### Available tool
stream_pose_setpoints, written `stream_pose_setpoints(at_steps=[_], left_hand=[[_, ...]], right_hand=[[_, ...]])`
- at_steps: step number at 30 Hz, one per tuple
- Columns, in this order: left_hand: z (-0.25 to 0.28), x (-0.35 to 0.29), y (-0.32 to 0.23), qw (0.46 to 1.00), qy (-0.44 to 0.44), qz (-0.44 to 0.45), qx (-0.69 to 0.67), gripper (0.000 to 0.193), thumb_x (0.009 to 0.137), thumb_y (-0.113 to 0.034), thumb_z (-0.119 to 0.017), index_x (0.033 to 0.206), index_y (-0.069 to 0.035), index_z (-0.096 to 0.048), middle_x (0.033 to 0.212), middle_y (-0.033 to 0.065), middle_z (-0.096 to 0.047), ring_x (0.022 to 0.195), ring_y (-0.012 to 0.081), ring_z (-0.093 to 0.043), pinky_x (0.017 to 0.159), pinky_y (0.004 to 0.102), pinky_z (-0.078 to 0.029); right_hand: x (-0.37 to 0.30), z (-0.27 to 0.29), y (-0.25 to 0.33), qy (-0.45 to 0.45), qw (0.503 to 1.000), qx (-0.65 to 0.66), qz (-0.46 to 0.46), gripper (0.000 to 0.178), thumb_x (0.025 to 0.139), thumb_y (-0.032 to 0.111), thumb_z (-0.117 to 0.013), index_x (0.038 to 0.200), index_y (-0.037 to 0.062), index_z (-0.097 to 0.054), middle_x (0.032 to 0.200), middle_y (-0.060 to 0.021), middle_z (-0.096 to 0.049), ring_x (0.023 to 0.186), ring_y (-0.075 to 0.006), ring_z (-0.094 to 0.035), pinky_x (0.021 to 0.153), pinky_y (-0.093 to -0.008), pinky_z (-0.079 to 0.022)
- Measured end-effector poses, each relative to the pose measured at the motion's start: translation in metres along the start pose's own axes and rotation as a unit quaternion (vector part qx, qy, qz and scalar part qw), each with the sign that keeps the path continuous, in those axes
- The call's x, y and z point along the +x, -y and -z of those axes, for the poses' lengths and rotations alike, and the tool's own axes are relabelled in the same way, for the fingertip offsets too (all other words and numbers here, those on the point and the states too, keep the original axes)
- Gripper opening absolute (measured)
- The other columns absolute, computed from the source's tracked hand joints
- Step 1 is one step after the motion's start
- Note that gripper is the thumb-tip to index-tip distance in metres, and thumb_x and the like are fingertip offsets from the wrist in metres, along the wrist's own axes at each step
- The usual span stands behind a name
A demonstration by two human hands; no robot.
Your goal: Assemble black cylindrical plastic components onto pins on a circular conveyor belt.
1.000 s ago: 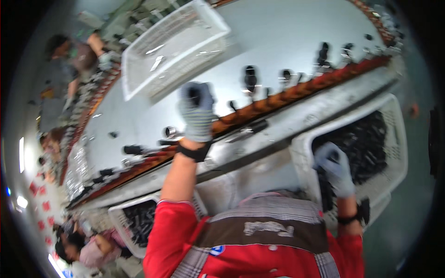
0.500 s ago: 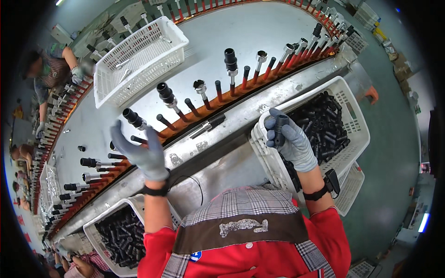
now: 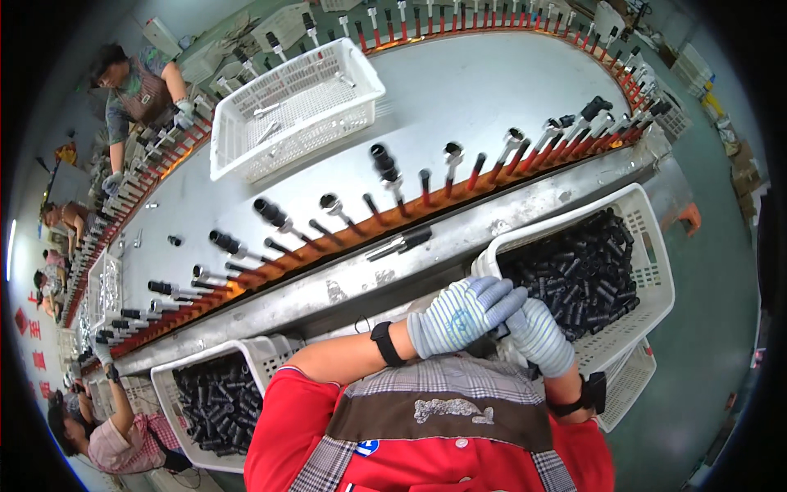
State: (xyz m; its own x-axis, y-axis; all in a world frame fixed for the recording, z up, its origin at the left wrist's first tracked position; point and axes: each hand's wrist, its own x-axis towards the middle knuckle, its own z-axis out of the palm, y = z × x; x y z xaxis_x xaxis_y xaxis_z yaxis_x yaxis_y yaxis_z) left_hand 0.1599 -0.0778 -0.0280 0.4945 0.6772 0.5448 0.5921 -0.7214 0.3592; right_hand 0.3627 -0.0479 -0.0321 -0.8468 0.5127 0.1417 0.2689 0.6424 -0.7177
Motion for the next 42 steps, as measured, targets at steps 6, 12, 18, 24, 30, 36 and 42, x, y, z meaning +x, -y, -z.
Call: stream_pose_setpoints(at_steps=[6, 12, 18, 24, 30, 36, 42], left_hand=[[0.002, 0.076, 0.08, 0.907, -0.272, 0.259, -0.192, 0.014, 0.079, -0.003, -0.07, 0.09, -0.005, -0.061, 0.085, 0.0076, -0.067, 0.074, 0.0179, -0.065, 0.065, 0.0292, -0.052], [-0.021, 0.136, 0.146, 0.781, -0.369, 0.281, -0.418, 0.014, 0.089, -0.017, -0.069, 0.09, -0.004, -0.063, 0.079, 0.0004, -0.065, 0.067, 0.0046, -0.054, 0.059, 0.0207, -0.044], [0.03, 0.048, 0.186, 0.865, -0.343, 0.333, -0.153, 0.015, 0.084, -0.009, -0.071, 0.085, -0.003, -0.058, 0.069, 0.0024, -0.06, 0.063, 0.0113, -0.058, 0.058, 0.0284, -0.048], [0.088, -0.023, 0.131, 0.892, -0.381, 0.233, 0.073, 0.018, 0.071, -0.018, -0.07, 0.071, -0.008, -0.056, 0.064, 0.0111, -0.055, 0.074, 0.0322, -0.061, 0.09, 0.0443, -0.047], [0.091, -0.073, 0.141, 0.889, -0.237, 0.391, -0.008, 0.02, 0.071, -0.027, -0.064, 0.081, -0.01, -0.058, 0.073, 0.0092, -0.059, 0.083, 0.034, -0.062, 0.077, 0.0452, -0.049], [0.106, -0.11, 0.158, 0.847, -0.38, 0.339, 0.151, 0.024, 0.07, -0.03, -0.063, 0.083, -0.01, -0.059, 0.074, 0.0144, -0.06, 0.072, 0.0345, -0.06, 0.061, 0.0467, -0.047], [0.136, -0.169, 0.156, 0.841, -0.364, 0.376, 0.136, 0.021, 0.072, -0.033, -0.064, 0.069, -0.011, -0.062, 0.066, 0.0134, -0.063, 0.064, 0.0363, -0.062, 0.057, 0.048, -0.047]], right_hand=[[0.006, 0.0, -0.014, -0.216, 0.844, 0.435, -0.23, 0.052, 0.1, 0.036, -0.047, 0.129, -0.007, -0.05, 0.097, -0.0166, -0.069, 0.079, -0.017, -0.065, 0.076, -0.0281, -0.052], [0.005, 0.011, -0.039, -0.224, 0.831, 0.447, -0.244, 0.051, 0.099, 0.036, -0.049, 0.126, -0.0072, -0.052, 0.094, -0.0162, -0.069, 0.077, -0.0172, -0.065, 0.075, -0.0278, -0.052], [0.049, -0.01, -0.016, -0.227, 0.832, 0.429, -0.267, 0.047, 0.098, 0.03, -0.048, 0.122, -0.0101, -0.054, 0.091, -0.0155, -0.068, 0.075, -0.0165, -0.064, 0.072, -0.0274, -0.052], [0.1, -0.032, 0.043, -0.222, 0.924, 0.284, -0.125, 0.043, 0.1, 0.021, -0.046, 0.133, -0.007, -0.046, 0.106, -0.0152, -0.065, 0.094, -0.0197, -0.062, 0.085, -0.0313, -0.049], [0.284, -0.079, 0.105, -0.218, 0.972, 0.056, 0.073, 0.032, 0.091, 0.009, -0.059, 0.121, -0.0037, -0.056, 0.12, -0.0122, -0.062, 0.107, -0.0176, -0.057, 0.091, -0.0296, -0.046], [0.339, -0.121, 0.096, -0.098, 0.989, 0.114, -0.002, 0.022, 0.092, 0.021, -0.063, 0.09, -0.0009, -0.066, 0.079, -0.004, -0.064, 0.073, -0.0121, -0.055, 0.073, -0.0289, -0.046], [0.353, -0.175, 0.122, -0.126, 0.978, 0.16, -0.049, 0.032, 0.093, 0.032, -0.063, 0.09, -0.0003, -0.067, 0.078, -0.0045, -0.063, 0.069, -0.0113, -0.053, 0.07, -0.0284, -0.046]])
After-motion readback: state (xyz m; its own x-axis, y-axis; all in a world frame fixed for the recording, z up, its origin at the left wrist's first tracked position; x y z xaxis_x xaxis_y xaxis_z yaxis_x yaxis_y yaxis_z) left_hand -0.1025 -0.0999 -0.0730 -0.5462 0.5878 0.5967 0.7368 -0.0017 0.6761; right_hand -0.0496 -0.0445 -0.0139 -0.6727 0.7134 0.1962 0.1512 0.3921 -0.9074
